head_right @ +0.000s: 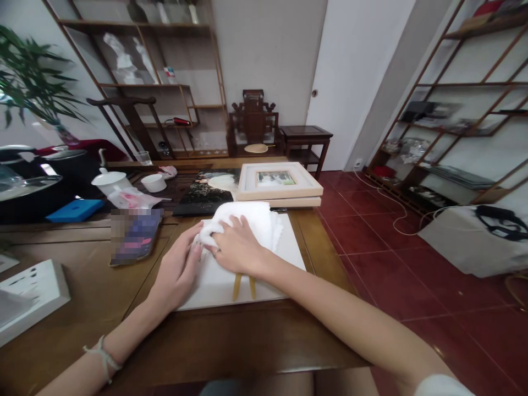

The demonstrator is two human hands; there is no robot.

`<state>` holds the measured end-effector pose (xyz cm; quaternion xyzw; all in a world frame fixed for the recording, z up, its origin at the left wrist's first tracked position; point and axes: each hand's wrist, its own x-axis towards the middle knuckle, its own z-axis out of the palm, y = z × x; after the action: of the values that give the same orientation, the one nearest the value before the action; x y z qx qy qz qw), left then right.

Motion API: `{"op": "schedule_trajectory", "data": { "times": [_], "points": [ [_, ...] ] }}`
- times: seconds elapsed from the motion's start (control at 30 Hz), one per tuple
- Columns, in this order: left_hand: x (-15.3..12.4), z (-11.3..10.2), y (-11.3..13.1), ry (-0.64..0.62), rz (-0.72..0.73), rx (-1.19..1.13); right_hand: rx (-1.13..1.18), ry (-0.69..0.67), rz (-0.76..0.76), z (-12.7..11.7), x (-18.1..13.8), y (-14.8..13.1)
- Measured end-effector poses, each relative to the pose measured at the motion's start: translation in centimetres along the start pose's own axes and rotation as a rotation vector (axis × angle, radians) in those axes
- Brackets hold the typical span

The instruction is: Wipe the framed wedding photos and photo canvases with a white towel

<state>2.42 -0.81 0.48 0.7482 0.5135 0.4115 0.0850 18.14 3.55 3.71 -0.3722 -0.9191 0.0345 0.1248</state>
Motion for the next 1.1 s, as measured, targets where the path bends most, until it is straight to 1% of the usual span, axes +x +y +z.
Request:
{"op": "schedule_trajectory", "data": {
  "times": [0.07, 0.17, 0.27, 0.33, 0.43, 0.53, 0.6, 0.7, 0.77, 0.87, 0.93, 1.0, 1.1],
  "points": [
    [-0.1, 0.0, 0.0, 0.043, -0.016, -0.044, -0.043, -0.015, -0.055, 0.5, 0.2, -0.9],
    [-0.2, -0.1, -0.1, 0.097, -0.058, -0.096, -0.079, -0.022, -0.197, 1.0, -1.0, -2.7],
    [-0.3, -0.3, 0.0, 0.099, -0.085, -0.161, -0.081, -0.01, -0.276, 0.6, -3.6, -4.3],
    [-0.3, -0.4, 0.0, 0.099, -0.119, -0.184, -0.068, -0.04, -0.328, 0.0, -5.6, -4.9],
    [-0.3, -0.1, 0.0, 0.074, -0.158, -0.147, -0.006, -0.109, -0.38, -1.0, -8.3, -5.1],
    [-0.3, 0.3, -0.2, -0.03, -0.122, -0.083, 0.052, -0.129, -0.322, -1.9, -10.2, -4.3],
    [-0.3, 0.5, -0.4, -0.097, -0.099, -0.038, 0.088, -0.104, -0.242, -2.3, -10.7, -3.3],
    [-0.4, 0.6, -0.6, -0.172, -0.076, 0.036, 0.118, -0.039, -0.092, -2.4, -10.5, -1.1],
    [-0.4, 0.7, -0.7, -0.196, -0.061, 0.065, 0.104, 0.005, -0.02, -2.2, -10.0, 0.7],
    [-0.4, 0.7, -0.8, -0.195, -0.051, 0.076, 0.072, 0.061, 0.055, -1.6, -9.0, 3.3],
    [-0.4, 0.7, -0.8, -0.195, -0.05, 0.077, 0.047, 0.078, 0.11, -1.4, -8.5, 4.4],
    [-0.4, 0.7, -0.9, -0.195, -0.052, 0.081, 0.03, 0.046, 0.141, -1.7, -8.4, 4.5],
    [-0.4, 0.8, -0.9, -0.195, -0.056, 0.086, 0.034, -0.082, 0.1, -2.8, -9.7, 2.7]
  ]
}}
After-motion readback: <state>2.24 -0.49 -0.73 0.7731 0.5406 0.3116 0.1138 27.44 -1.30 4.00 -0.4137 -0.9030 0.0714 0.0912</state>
